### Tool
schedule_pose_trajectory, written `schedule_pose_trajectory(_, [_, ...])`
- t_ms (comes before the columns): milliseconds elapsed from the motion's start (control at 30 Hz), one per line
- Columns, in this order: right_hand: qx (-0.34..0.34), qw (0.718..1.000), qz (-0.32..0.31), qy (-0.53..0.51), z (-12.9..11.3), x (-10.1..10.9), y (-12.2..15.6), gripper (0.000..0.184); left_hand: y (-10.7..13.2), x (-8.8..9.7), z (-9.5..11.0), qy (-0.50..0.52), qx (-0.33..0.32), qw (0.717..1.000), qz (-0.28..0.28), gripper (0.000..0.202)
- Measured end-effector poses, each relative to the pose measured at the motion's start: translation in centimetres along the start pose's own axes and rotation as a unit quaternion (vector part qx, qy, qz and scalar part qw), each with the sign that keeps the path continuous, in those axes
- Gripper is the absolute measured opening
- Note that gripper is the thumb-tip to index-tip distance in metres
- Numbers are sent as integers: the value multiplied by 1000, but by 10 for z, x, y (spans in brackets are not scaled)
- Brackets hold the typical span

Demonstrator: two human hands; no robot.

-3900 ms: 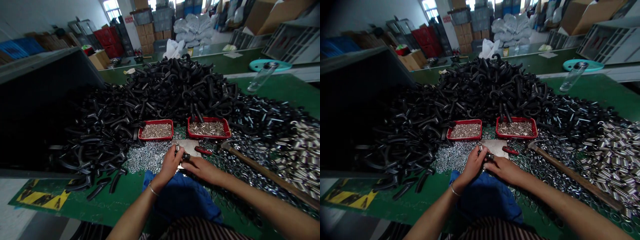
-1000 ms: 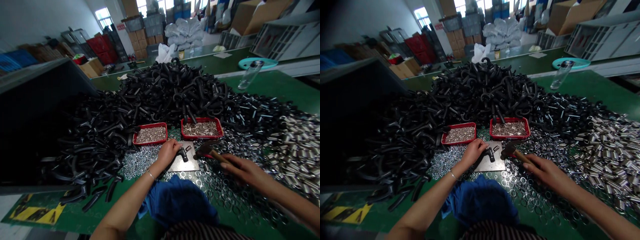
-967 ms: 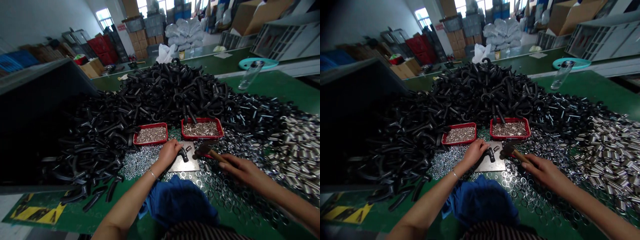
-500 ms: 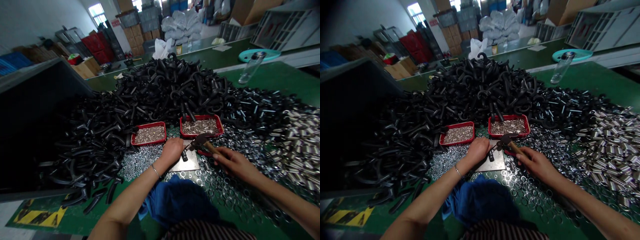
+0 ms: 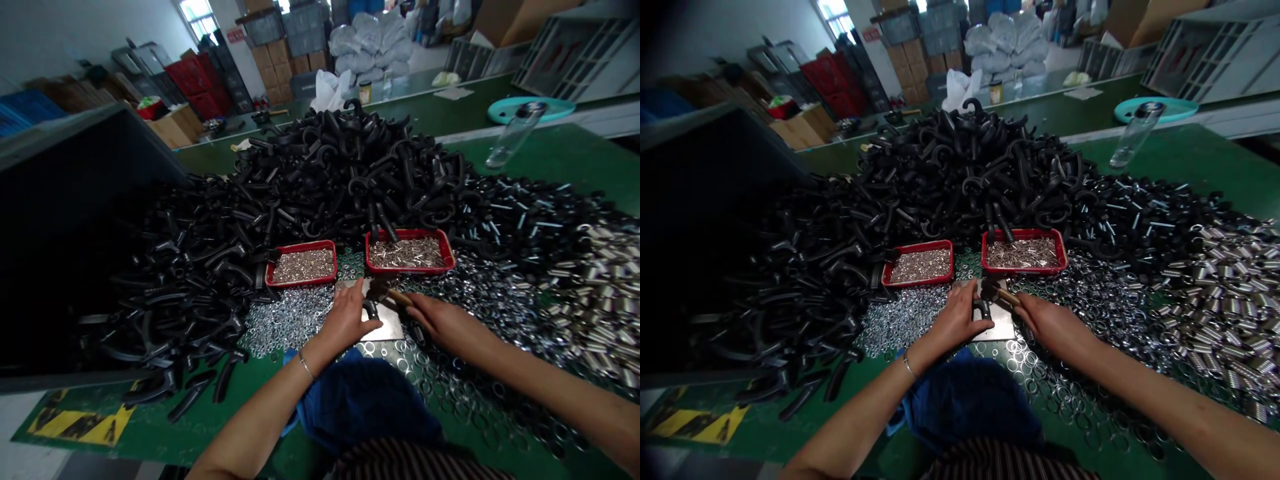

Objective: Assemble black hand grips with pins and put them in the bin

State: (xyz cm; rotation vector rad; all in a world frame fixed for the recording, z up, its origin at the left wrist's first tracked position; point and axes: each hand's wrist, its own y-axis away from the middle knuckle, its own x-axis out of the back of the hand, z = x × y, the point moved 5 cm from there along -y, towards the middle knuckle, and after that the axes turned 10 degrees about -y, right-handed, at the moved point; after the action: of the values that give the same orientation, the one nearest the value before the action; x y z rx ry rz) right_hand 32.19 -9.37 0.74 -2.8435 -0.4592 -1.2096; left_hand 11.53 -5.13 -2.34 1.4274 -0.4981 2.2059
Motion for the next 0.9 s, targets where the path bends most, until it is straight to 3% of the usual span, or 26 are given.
schedule_pose_trajectory(100, [-4, 1000, 27, 11, 12, 5, -6, 40, 1, 1, 0, 36, 2, 999, 8, 102])
schedule_pose_trajectory(200, [64, 990, 122, 28, 1, 17, -2, 41, 13, 8, 2, 99, 81, 990, 64, 90])
schedule_pose_trajectory(267, [68, 987, 140, -35, -10, 13, 1, 37, 26, 11, 9, 140, 144, 971, 134, 84])
schedule_pose_trajectory(333, [19, 977, 118, -179, -18, -5, -2, 36, 38, 11, 24, 144, 148, 960, 187, 87])
schedule_pose_trajectory(400, [-54, 931, 101, -346, -25, -31, -6, 40, 43, 9, 40, 124, 103, 965, 207, 93])
schedule_pose_trajectory(500, [-123, 845, 122, -506, -31, -63, -12, 44, 43, 17, 46, 104, 9, 983, 153, 93])
schedule_pose_trajectory(600, [-136, 822, 161, -529, -27, -70, -11, 39, 37, 53, 9, 70, -6, 989, 131, 63])
schedule_pose_trajectory(700, [-145, 817, 184, -527, -17, -64, -5, 35, 23, 118, -66, -29, 104, 959, 262, 37])
schedule_pose_trajectory(767, [-142, 797, 189, -555, -13, -62, -1, 34, 6, 155, -115, -95, 189, 928, 306, 34])
schedule_pose_trajectory(833, [-139, 782, 185, -579, -13, -65, 0, 33, -18, 177, -148, -148, 230, 919, 285, 33])
schedule_pose_trajectory(900, [-142, 778, 175, -587, -14, -71, 0, 33, -45, 184, -165, -172, 249, 923, 239, 30])
